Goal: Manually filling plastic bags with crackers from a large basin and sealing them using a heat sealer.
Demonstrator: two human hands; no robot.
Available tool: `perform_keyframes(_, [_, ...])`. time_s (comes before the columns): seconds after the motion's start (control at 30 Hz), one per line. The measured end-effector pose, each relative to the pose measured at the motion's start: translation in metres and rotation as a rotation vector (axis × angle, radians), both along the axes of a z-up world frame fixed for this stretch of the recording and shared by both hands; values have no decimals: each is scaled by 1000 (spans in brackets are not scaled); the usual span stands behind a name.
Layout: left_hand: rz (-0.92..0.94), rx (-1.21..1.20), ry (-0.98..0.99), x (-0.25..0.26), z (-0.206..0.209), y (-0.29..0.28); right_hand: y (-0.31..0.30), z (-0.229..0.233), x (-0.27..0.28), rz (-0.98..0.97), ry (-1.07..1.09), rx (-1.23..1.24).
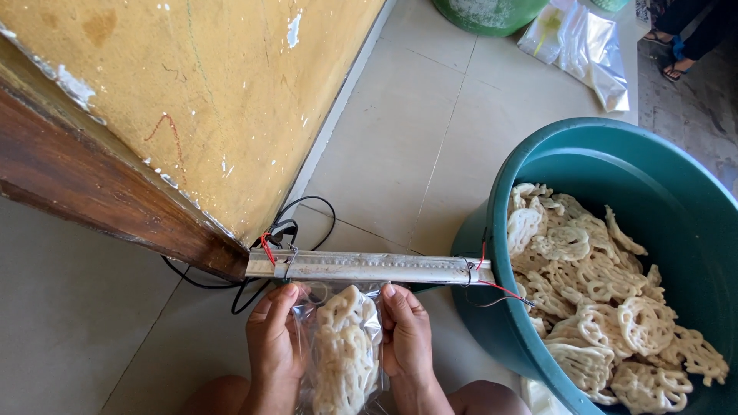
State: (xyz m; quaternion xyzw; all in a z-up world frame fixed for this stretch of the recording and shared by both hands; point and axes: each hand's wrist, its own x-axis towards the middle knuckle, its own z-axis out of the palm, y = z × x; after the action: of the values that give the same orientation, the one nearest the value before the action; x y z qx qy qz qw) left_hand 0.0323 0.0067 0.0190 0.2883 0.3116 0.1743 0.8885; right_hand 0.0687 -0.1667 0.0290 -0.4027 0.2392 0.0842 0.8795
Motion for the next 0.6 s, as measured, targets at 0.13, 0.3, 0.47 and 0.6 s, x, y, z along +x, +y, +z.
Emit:
perform_keyframes(0.13, [-7,32,4,0,3,0,1,0,-1,-6,11,3])
perform_keyframes(0.3, [-16,52,32,0,6,1,2,0,-1,-17,14,7])
perform_keyframes(0.47, [-16,56,-19,-3,10,-2,2,4,-3,-25,-16,-2])
perform_keyframes(0.6, [22,-42,-14,-8,-6,-2,4,6,-4,-13,-2,-44])
